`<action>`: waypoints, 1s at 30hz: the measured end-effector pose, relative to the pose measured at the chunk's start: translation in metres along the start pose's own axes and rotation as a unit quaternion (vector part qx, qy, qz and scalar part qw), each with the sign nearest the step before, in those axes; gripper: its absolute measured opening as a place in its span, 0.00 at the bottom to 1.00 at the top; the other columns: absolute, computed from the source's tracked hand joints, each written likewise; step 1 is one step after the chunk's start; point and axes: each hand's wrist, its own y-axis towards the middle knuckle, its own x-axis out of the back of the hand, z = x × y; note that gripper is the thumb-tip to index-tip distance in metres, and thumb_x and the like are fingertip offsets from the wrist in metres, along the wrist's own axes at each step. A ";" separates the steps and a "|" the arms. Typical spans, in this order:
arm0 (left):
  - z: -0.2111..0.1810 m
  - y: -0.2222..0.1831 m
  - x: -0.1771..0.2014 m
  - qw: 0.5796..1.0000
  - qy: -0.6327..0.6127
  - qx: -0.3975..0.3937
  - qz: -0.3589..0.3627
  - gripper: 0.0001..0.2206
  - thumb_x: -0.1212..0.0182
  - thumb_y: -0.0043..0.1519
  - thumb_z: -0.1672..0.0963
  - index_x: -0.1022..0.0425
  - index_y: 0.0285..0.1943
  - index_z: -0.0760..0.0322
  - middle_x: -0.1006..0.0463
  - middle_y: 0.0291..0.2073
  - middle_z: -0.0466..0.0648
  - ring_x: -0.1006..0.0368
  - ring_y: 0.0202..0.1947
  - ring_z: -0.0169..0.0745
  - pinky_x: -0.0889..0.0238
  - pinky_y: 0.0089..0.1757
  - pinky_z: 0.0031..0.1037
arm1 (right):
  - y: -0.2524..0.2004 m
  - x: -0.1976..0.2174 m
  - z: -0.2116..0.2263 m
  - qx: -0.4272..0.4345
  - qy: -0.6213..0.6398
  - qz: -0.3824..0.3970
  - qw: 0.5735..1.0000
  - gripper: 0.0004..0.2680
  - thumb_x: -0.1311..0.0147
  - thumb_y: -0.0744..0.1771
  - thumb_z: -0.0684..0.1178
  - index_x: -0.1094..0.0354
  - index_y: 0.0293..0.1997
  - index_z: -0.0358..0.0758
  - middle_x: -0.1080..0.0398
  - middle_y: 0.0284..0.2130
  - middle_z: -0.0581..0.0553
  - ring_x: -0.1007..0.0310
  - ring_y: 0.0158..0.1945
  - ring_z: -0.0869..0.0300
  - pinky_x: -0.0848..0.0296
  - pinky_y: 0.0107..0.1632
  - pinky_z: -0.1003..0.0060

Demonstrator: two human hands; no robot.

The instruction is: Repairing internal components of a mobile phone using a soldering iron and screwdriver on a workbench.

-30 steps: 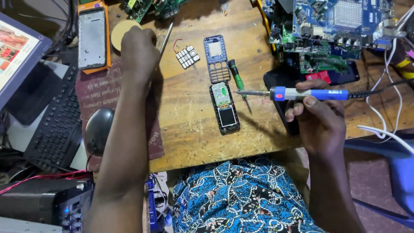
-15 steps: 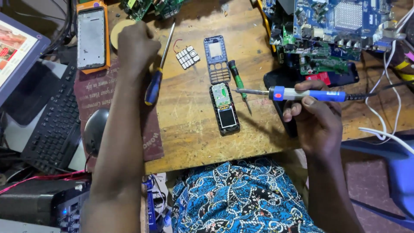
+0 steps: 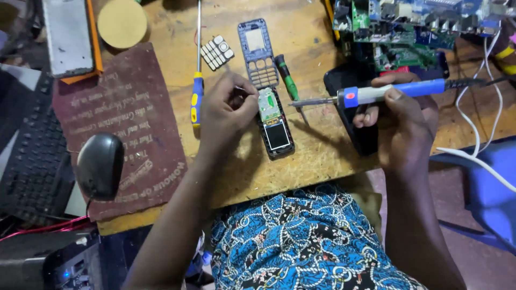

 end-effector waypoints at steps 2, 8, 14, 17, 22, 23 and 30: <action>0.003 0.003 0.001 0.993 0.034 -0.103 0.037 0.05 0.41 0.64 0.63 0.28 0.41 0.60 0.26 0.36 0.44 0.32 0.35 0.34 0.38 0.36 0.24 | 0.001 -0.007 0.002 0.026 -0.023 -0.002 0.999 0.09 0.48 0.71 0.47 0.31 0.52 0.33 0.36 0.21 0.44 0.32 0.24 0.61 0.20 0.36 0.67; 0.001 0.001 -0.009 0.997 0.001 -0.076 0.034 0.04 0.37 0.62 0.63 0.25 0.38 0.62 0.24 0.37 0.46 0.27 0.39 0.38 0.32 0.42 0.26 | 0.009 -0.016 -0.001 0.018 -0.022 -0.018 0.999 0.08 0.50 0.72 0.43 0.32 0.54 0.31 0.34 0.22 0.43 0.30 0.24 0.57 0.18 0.35 0.66; 0.010 0.003 -0.009 0.998 -0.050 -0.033 0.022 0.07 0.31 0.60 0.64 0.24 0.36 0.62 0.22 0.38 0.47 0.26 0.41 0.39 0.29 0.44 0.27 | 0.016 -0.028 0.001 -0.004 -0.006 -0.039 0.999 0.08 0.47 0.70 0.46 0.31 0.52 0.34 0.35 0.20 0.43 0.30 0.24 0.58 0.22 0.33 0.66; 0.009 0.003 -0.009 0.998 -0.051 -0.039 0.023 0.08 0.31 0.59 0.64 0.25 0.35 0.62 0.22 0.38 0.47 0.26 0.41 0.38 0.27 0.44 0.26 | 0.016 -0.030 0.001 0.002 -0.023 -0.036 0.999 0.07 0.49 0.71 0.44 0.31 0.52 0.33 0.35 0.21 0.43 0.30 0.24 0.59 0.20 0.34 0.65; 0.013 0.003 -0.011 0.998 -0.035 -0.036 0.032 0.07 0.31 0.58 0.64 0.24 0.34 0.62 0.22 0.38 0.47 0.26 0.41 0.38 0.28 0.42 0.24 | 0.016 -0.029 0.000 -0.012 -0.016 -0.027 0.999 0.07 0.49 0.71 0.43 0.30 0.53 0.33 0.34 0.21 0.43 0.29 0.25 0.57 0.20 0.34 0.65; 0.013 0.004 -0.010 0.998 -0.030 -0.039 0.033 0.06 0.31 0.57 0.64 0.24 0.34 0.63 0.22 0.38 0.47 0.26 0.41 0.38 0.28 0.42 0.24 | 0.015 -0.031 0.002 -0.016 -0.025 -0.029 0.999 0.07 0.50 0.71 0.44 0.30 0.53 0.33 0.33 0.21 0.44 0.28 0.25 0.57 0.19 0.35 0.66; 0.009 0.004 -0.010 0.998 -0.043 -0.039 0.037 0.06 0.30 0.58 0.65 0.23 0.34 0.65 0.23 0.38 0.48 0.26 0.42 0.39 0.29 0.42 0.25 | 0.015 -0.032 -0.001 -0.016 0.006 -0.026 1.000 0.08 0.48 0.70 0.44 0.30 0.53 0.32 0.34 0.20 0.43 0.28 0.25 0.56 0.22 0.32 0.64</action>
